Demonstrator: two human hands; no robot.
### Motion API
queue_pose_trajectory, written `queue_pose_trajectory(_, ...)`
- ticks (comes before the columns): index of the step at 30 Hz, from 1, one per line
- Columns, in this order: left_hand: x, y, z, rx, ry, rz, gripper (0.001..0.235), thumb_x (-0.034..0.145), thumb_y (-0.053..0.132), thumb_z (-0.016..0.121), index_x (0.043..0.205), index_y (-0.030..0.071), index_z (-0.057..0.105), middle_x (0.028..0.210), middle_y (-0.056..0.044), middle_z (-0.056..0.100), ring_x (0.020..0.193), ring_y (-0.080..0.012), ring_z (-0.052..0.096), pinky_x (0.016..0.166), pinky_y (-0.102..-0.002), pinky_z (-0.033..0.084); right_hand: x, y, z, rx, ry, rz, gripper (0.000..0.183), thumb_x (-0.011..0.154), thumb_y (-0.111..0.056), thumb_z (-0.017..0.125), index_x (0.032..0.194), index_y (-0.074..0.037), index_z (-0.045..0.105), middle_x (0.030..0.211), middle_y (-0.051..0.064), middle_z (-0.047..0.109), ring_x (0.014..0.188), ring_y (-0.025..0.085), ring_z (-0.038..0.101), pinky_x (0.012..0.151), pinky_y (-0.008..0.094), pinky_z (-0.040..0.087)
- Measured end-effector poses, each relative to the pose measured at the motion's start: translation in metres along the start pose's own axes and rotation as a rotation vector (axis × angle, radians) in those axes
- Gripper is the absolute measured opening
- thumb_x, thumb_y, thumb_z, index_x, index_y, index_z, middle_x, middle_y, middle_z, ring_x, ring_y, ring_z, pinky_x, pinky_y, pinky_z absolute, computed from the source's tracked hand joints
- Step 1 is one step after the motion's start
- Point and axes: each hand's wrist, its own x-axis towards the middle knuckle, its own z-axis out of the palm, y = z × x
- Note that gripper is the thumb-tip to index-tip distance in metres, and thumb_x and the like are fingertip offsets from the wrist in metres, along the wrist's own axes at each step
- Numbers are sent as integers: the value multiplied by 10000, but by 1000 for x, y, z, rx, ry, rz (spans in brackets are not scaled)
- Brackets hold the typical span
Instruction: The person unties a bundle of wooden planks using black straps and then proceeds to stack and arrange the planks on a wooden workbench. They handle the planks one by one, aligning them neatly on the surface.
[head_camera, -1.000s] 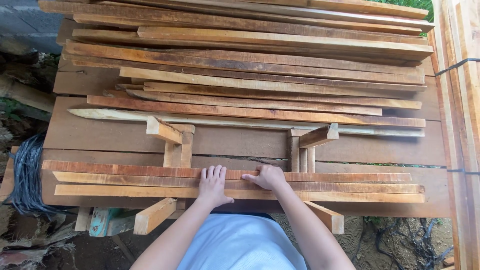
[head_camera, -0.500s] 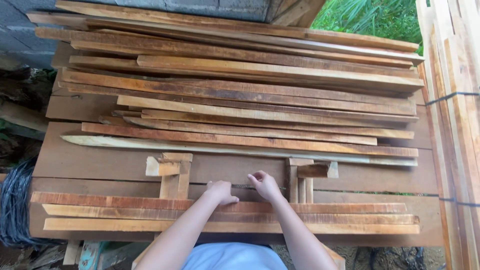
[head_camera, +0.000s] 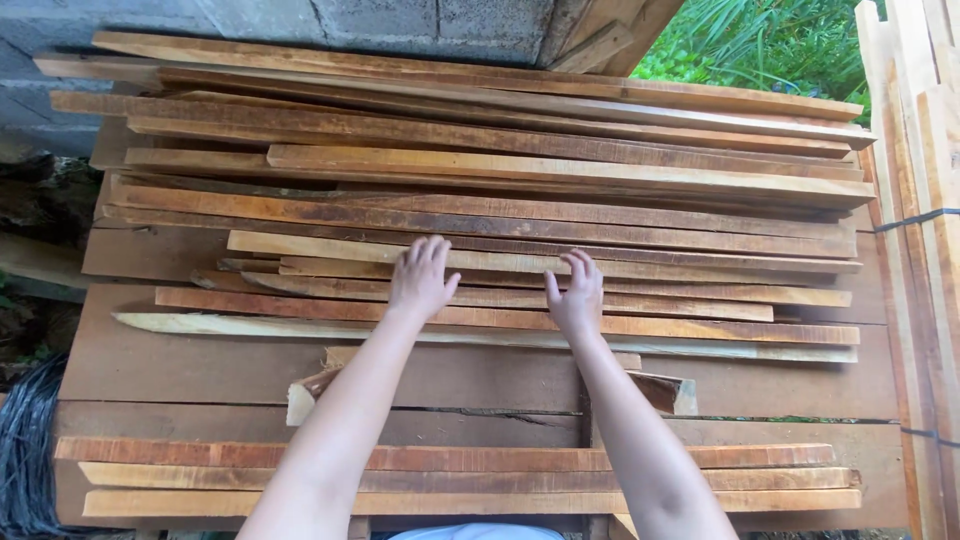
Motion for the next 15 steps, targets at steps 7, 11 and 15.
queue_pose_trajectory(7, 43, 4, -54, 29, -52, -95, 853, 882, 448, 738, 1551, 71, 366, 1603, -116, 376, 1500, -331, 304, 1144, -558, 393, 56, -4, -1, -240, -66, -40, 695, 843, -338, 784, 1433, -80, 522, 1546, 194, 421, 1395, 450, 427, 1078, 585, 440)
queue_pose_trajectory(11, 55, 2, -36, 35, -267, -124, 966, 880, 500, 689, 1626, 82, 239, 1704, -117, 234, 1566, -317, 202, 1223, -573, 240, 83, -10, -1, -363, -403, 68, 875, 882, -492, 695, 1591, -114, 349, 1679, 146, 266, 1523, 384, 290, 1190, 663, 267)
queue_pose_trajectory(15, 42, 14, -37, 107, -293, -123, 959, 879, 506, 703, 1624, 86, 268, 1719, -113, 199, 1579, -326, 164, 1237, -594, 222, 86, -22, -4, -478, -589, 67, 871, 937, -594, 564, 1629, -137, 297, 1721, 114, 207, 1567, 324, 244, 1211, 687, 174)
